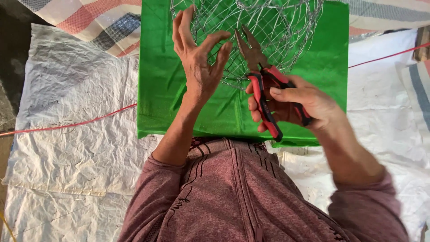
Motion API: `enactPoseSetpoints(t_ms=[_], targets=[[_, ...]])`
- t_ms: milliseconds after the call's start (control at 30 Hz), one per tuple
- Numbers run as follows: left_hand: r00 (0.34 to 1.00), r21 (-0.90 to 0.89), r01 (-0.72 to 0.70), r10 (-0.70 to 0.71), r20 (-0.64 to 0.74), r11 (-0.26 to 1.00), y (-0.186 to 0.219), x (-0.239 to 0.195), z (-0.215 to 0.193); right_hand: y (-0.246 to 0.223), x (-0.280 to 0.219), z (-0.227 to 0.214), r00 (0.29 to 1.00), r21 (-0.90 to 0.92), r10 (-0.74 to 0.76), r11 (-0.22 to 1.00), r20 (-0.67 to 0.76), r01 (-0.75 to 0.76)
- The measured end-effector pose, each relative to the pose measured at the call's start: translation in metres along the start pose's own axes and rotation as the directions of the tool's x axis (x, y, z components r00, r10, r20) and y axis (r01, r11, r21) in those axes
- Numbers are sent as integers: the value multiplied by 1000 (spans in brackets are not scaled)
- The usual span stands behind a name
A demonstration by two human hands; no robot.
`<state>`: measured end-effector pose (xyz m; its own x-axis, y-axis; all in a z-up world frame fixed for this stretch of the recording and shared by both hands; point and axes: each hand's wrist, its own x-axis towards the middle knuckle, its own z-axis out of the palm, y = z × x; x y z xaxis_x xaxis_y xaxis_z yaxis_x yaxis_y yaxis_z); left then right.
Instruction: Using pliers to bend and secure wire mesh components together to form a basket-like structure.
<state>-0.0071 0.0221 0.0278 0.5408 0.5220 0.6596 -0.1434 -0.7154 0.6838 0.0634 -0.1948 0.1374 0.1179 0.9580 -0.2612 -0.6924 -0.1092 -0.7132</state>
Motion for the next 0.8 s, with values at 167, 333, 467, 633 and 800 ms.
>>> enactPoseSetpoints(t_ms=[167, 333, 467, 633, 800], targets=[[1000, 14, -20, 20, -21, 1000, -4, -1, 6, 12, 8, -6, 996, 194, -79, 978, 44, 69], [1000, 24, -5, 6, -30, 1000, -8, 0, 13, 27, 11, -16, 989, 316, -142, 941, 50, 120], [1000, 20, 11, -11, -27, 1000, -9, -1, 15, 37, 12, -15, 983, 422, -176, 896, 59, 136], [1000, 36, 8, -7, -2, 999, -3, 0, 8, 47, 18, -4, 977, 511, -212, 843, 28, 169], [999, 29, -5, 4, 33, 1000, -4, 1, 4, 54, 24, -3, 958, 621, -271, 768, 95, 156]])
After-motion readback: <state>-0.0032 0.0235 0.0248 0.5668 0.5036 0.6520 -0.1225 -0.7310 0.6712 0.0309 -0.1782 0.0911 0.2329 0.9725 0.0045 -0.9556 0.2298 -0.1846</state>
